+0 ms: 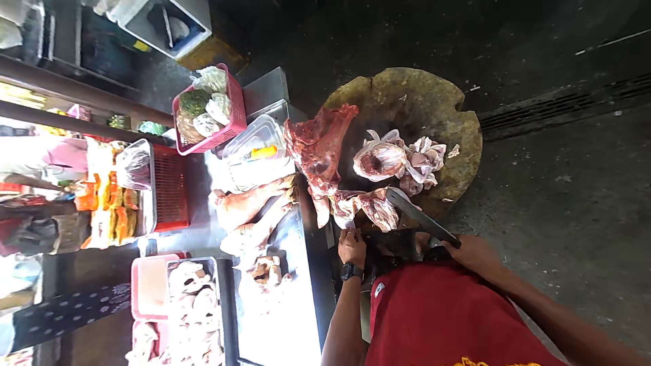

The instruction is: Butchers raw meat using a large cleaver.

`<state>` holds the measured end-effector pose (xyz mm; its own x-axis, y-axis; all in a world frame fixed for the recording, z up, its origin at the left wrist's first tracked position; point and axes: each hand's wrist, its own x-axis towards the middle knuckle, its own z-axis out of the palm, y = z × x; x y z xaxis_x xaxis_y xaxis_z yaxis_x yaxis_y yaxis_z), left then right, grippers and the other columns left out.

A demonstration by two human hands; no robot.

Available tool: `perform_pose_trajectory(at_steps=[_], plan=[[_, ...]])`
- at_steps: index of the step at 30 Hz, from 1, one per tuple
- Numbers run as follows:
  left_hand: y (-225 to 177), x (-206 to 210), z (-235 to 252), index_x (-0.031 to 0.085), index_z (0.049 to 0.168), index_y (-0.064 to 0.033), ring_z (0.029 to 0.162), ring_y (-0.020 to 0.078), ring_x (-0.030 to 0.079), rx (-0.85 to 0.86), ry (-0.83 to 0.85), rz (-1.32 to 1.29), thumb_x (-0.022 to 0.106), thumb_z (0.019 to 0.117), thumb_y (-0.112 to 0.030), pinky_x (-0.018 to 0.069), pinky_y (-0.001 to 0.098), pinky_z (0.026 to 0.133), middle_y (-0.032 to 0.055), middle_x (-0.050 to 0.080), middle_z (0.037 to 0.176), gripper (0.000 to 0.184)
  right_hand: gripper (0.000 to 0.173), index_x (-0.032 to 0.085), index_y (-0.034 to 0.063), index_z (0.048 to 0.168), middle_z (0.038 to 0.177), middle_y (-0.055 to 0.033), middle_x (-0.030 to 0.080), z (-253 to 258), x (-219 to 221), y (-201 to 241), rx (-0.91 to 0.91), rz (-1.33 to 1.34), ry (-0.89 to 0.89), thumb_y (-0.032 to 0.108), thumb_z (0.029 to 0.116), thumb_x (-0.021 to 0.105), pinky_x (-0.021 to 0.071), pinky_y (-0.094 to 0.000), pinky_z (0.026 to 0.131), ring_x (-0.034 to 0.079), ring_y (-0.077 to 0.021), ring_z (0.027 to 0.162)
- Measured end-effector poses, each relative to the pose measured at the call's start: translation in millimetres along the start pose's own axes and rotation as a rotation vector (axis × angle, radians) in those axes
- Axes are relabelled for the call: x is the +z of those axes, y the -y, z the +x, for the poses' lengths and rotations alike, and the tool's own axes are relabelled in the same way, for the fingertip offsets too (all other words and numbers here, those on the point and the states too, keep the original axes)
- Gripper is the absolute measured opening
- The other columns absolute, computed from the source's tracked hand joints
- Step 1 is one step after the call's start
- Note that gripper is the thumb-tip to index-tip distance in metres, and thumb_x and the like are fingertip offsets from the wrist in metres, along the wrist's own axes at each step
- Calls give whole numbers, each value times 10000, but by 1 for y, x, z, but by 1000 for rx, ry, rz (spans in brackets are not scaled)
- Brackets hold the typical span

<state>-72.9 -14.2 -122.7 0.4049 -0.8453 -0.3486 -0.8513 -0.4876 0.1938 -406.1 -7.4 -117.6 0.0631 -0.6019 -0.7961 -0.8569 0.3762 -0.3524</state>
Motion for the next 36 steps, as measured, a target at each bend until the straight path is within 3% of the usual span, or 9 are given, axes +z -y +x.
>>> perform_pose_trajectory(at_steps=[6,12,15,17,21,27,31,33,36], plan=[[-2,-1,-47,709,1246,-93,1206,296,656,173,244,144,489,1064,-276,543,486,1013,136,645,1358,340,545,716,45,1087,1051,-227,718,-6,2,3,7,27,-24,553,1010,534,529,-631,886,685,-419,1053],[4,26,-66,657,1261,-52,1074,288,707,19,317,-130,524,1061,-245,559,491,974,160,716,1165,308,517,715,74,1079,1033,-200,722,-2,5,-2,-5,44,-10,551,1012,527,533,-624,873,692,-391,1042],[-14,36,-47,374,1586,-172,1154,351,682,-65,493,-85,527,1048,-295,534,564,1006,180,690,1266,573,536,715,66,1107,1057,-206,723,0,4,-1,9,22,0,559,1010,528,533,-618,895,690,-395,1061],[-24,42,-35,251,1634,-181,1160,376,676,-64,586,-46,534,1034,-285,531,579,998,205,675,1284,671,529,714,76,1113,1055,-195,726,0,4,-1,12,4,-2,559,1012,524,539,-611,888,694,-386,1058],[-42,35,-23,579,1429,-224,1113,335,702,-47,559,88,570,1008,-345,567,576,924,136,714,1233,438,541,712,60,1106,1037,-205,724,0,7,-4,-18,8,-36,558,1016,522,540,-608,887,696,-391,1044],[-44,-24,-27,743,1198,-213,1096,253,710,-69,376,-71,554,1020,-443,556,553,960,61,751,1154,347,472,747,67,1105,945,-199,742,-13,11,-18,-107,127,-181,500,1012,583,537,-633,847,716,-388,946],[-31,-64,18,659,1313,-55,1118,303,680,-102,-60,-239,627,997,-340,541,506,997,165,696,1225,427,433,754,42,1011,827,-201,719,-20,13,-36,-115,217,-321,457,1000,629,533,-636,754,709,-386,824],[-27,-71,57,558,1418,-3,1282,355,588,-141,4,-260,681,961,-365,465,518,1106,228,606,1369,596,434,742,29,1001,803,-203,702,-17,10,-43,-104,201,-333,446,1010,624,532,-625,732,698,-385,797],[-25,-64,94,661,1249,-26,1162,355,649,-124,192,-200,751,865,-406,514,573,1004,201,684,1206,548,451,743,39,1025,824,-205,713,-8,5,-48,-84,118,-311,469,1017,605,534,-637,738,705,-403,823]])
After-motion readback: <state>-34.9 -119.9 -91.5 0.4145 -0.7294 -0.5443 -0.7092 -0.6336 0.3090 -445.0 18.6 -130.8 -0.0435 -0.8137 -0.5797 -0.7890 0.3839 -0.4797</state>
